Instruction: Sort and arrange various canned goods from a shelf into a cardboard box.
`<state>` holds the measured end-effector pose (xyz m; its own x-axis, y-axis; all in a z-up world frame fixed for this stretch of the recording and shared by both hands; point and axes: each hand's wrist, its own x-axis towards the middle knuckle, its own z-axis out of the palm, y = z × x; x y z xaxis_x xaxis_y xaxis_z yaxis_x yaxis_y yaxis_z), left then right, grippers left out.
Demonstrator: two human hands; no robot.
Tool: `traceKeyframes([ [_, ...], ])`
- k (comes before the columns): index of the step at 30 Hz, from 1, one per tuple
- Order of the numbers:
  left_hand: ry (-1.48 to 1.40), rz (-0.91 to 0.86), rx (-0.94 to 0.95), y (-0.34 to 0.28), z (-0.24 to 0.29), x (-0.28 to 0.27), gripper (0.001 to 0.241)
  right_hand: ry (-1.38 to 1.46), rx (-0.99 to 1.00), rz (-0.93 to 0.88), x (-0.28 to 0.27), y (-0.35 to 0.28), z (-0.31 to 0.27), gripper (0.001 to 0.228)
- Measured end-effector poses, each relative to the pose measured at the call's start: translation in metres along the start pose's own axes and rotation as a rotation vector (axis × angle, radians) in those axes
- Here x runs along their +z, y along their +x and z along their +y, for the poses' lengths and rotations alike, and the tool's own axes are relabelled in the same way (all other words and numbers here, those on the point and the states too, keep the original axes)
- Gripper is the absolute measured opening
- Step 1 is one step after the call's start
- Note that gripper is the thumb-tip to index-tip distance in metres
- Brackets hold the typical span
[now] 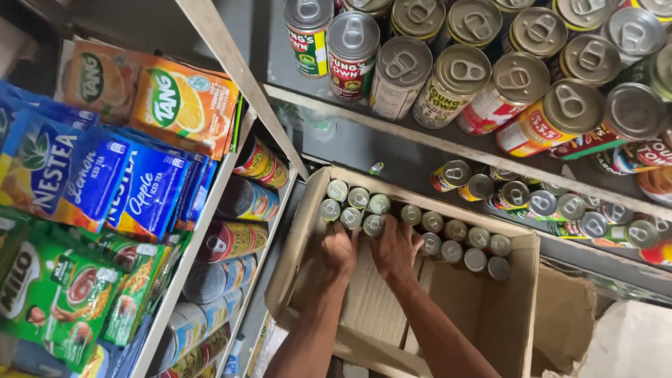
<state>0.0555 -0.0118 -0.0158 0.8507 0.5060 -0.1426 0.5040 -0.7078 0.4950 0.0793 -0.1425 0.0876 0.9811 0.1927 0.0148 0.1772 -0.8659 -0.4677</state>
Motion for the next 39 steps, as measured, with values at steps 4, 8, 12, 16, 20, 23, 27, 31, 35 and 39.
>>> traceKeyframes([
  [4,0.045,-0.060,-0.061,0.000,-0.026,0.020,0.035,0.026,0.086,-0.046,0.004,0.004,-0.006,0.058],
  [8,0.054,-0.027,0.024,-0.018,0.009,-0.033,0.023,0.013,0.082,-0.011,-0.011,0.002,-0.005,0.054],
  [12,-0.209,0.329,0.525,-0.046,0.044,-0.055,0.013,0.120,0.197,0.100,-0.036,-0.009,0.029,0.069],
  [16,-0.257,0.114,0.556,-0.055,0.085,-0.094,0.015,0.101,0.209,0.202,-0.065,-0.028,0.076,0.062],
  [20,0.006,-0.071,0.659,-0.048,0.121,-0.097,0.046,-0.106,0.198,-0.043,-0.094,-0.022,0.065,0.061],
  [23,0.073,-0.019,0.736,-0.046,0.107,-0.042,0.059,-0.159,0.219,-0.141,-0.081,-0.023,0.072,0.061],
  [27,0.142,-0.108,0.663,-0.037,0.110,-0.024,0.059,-0.103,0.284,-0.179,-0.067,-0.018,0.080,0.055],
  [31,0.218,-0.330,0.522,-0.031,0.115,-0.037,0.071,-0.063,0.310,-0.134,-0.063,-0.023,0.079,0.051],
  [35,0.119,-0.179,0.585,-0.031,0.102,-0.036,0.071,-0.074,0.251,-0.155,-0.060,-0.023,0.079,0.053],
  [39,0.133,-0.204,0.605,-0.025,0.101,-0.034,0.064,-0.096,0.169,-0.129,-0.085,-0.014,0.077,0.057],
])
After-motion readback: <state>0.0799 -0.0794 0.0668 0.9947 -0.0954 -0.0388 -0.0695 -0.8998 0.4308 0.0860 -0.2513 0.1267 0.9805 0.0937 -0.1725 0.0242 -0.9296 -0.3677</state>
